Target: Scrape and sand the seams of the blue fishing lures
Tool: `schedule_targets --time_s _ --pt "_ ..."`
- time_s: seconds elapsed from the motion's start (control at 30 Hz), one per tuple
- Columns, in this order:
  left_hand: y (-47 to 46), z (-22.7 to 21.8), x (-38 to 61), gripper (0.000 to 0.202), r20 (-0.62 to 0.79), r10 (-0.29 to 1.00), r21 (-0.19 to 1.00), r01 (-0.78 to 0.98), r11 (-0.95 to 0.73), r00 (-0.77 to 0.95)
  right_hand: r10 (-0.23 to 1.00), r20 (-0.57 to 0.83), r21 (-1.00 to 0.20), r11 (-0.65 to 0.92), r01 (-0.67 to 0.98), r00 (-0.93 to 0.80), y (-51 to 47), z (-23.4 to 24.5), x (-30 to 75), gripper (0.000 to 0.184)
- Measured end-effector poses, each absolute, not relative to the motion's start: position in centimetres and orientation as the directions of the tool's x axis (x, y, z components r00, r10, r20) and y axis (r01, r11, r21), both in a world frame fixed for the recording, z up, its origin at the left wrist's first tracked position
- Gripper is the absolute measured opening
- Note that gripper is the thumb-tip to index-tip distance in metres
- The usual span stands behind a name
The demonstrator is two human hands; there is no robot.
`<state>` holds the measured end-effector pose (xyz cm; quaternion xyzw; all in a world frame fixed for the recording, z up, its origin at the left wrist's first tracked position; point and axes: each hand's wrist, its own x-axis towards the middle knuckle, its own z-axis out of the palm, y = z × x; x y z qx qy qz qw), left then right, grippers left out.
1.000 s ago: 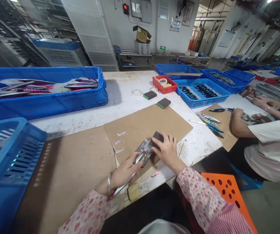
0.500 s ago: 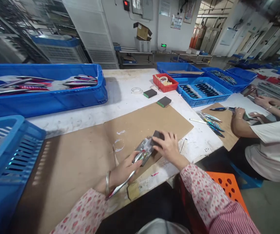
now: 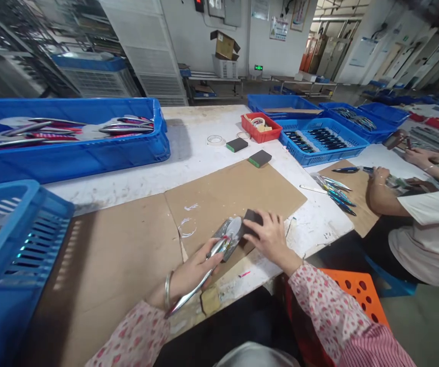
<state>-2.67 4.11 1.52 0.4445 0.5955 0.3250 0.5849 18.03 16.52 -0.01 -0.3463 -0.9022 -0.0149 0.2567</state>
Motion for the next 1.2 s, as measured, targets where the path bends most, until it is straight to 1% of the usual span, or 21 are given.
schedule_targets --time_s 0.07,0.1,0.27,0.4,0.53,0.6,0.7,0.77,0.9,1.07,1.2 --pt "4.1 1.5 -2.6 0.048 -0.417 0.906 0.904 0.136 0.405 0.073 0.639 0.522 -0.229 0.743 0.628 -0.565 17.2 0.0 17.9 0.031" --pt "4.1 1.5 -2.6 0.049 -0.419 0.905 0.905 0.12 0.409 0.07 0.636 0.531 -0.247 0.748 0.616 -0.559 17.5 0.1 17.7 0.032" --pt "4.2 1.4 -2.4 0.053 -0.441 0.895 0.898 0.04 0.439 0.064 0.638 0.469 -0.235 0.757 0.61 -0.611 15.9 0.2 16.4 0.033" --pt "4.2 1.3 -2.4 0.052 -0.412 0.908 0.91 0.096 0.404 0.073 0.627 0.412 -0.283 0.778 0.561 -0.661 14.7 0.4 15.8 0.034" --pt "4.2 0.9 -2.2 0.051 -0.397 0.918 0.907 0.163 0.388 0.023 0.707 0.41 -0.29 0.7 0.653 -0.576 15.3 0.7 15.1 0.031" --pt "4.1 0.9 -2.1 0.051 -0.394 0.919 0.9 0.207 0.383 0.012 0.71 0.41 -0.284 0.696 0.659 -0.573 15.0 0.7 14.9 0.032" --pt "4.0 1.0 -1.8 0.049 -0.377 0.926 0.893 0.269 0.362 0.004 0.69 0.41 -0.301 0.719 0.626 -0.596 14.6 0.6 14.7 0.036" --pt "4.0 1.1 -1.6 0.047 -0.362 0.932 0.89 0.294 0.347 -0.002 0.708 0.406 -0.302 0.701 0.647 -0.578 15.0 0.6 14.4 0.035" --pt "4.0 0.9 -1.3 0.046 -0.361 0.931 0.881 0.312 0.356 -0.045 0.757 0.399 -0.302 0.641 0.706 -0.517 15.4 0.4 13.6 0.032" --pt "4.0 0.7 -1.2 0.047 -0.352 0.935 0.884 0.317 0.344 -0.032 0.726 0.433 -0.354 0.682 0.641 -0.534 14.0 -0.2 13.7 0.036" --pt "4.0 1.2 -1.1 0.043 -0.356 0.933 0.876 0.331 0.351 -0.049 0.766 0.406 -0.322 0.631 0.706 -0.499 15.2 0.2 13.0 0.032"
